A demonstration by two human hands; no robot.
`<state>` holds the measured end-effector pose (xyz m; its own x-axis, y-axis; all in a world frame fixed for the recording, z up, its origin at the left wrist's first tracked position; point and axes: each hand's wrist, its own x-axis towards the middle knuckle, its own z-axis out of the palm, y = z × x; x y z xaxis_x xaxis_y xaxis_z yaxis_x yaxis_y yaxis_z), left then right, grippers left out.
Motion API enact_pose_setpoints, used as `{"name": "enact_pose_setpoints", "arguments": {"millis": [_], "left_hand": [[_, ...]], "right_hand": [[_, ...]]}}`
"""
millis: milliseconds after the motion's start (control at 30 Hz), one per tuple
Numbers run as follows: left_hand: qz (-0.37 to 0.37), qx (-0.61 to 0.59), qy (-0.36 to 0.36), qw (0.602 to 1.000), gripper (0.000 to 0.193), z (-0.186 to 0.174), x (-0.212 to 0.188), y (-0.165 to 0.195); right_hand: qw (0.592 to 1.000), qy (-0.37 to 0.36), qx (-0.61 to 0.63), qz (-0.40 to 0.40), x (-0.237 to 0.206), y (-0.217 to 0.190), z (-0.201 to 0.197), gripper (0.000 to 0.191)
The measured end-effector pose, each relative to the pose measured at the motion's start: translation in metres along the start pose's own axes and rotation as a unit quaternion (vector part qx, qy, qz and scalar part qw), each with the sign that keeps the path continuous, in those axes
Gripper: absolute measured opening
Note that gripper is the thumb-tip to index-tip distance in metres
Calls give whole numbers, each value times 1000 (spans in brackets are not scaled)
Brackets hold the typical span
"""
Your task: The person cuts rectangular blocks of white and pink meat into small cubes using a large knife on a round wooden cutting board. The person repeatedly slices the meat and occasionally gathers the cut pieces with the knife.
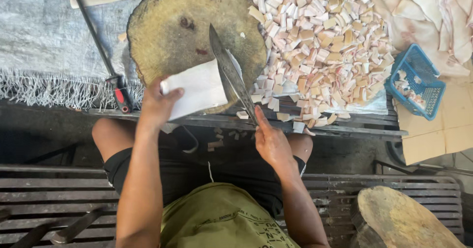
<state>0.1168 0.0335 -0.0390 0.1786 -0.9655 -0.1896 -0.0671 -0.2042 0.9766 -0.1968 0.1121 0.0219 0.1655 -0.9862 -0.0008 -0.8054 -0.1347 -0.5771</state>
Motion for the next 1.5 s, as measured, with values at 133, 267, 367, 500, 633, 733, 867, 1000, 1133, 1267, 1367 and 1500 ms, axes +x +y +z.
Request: {"name": "enact_pose_setpoints", "arguments": {"millis": [133, 267, 367, 500, 633, 733, 867, 1000, 1133, 1267, 1367, 1500], "left_hand": [[19, -14, -70, 997, 43, -15, 18, 19], [-9, 14, -74, 997, 42, -15, 18, 27], [20, -20, -86, 996, 43, -14, 14, 25], [17, -23, -70, 997, 44, -20, 5, 29], [-4, -28, -61, 998, 43, -23, -2, 49], [-6, -102, -88, 991, 45, -10, -4, 69], [29, -138, -113, 984, 46, 17, -3, 82], [91, -123, -67, 986, 44, 36, -1, 64], [57, 47, 6, 997, 47, 42, -5, 25], [64, 90, -14, 994, 51, 41, 2, 3], [43, 55, -22, 997, 49, 39, 6, 1], [36, 69, -20, 997, 50, 39, 5, 2]], "right_hand": [[1000, 13, 20, -7, -7, -6, -13, 67], [991, 114, 37, -53, -24, -14, -11, 65], [970, 204, 25, -128, -20, -20, 6, 64], [993, 40, -75, -80, -8, -18, 34, 74], [999, -12, -30, 27, -17, -3, 39, 73], [999, 45, -4, -10, -17, 9, 37, 70], [997, 68, -1, 30, -3, 16, 30, 65], [985, 72, 82, 134, -7, 17, 12, 62], [985, 119, 109, 64, -27, 10, 6, 62], [982, 166, 23, -93, -29, -7, 12, 67], [973, 192, 44, -121, -25, -19, -4, 66], [923, 317, 99, -195, -27, -24, -38, 66]]}}
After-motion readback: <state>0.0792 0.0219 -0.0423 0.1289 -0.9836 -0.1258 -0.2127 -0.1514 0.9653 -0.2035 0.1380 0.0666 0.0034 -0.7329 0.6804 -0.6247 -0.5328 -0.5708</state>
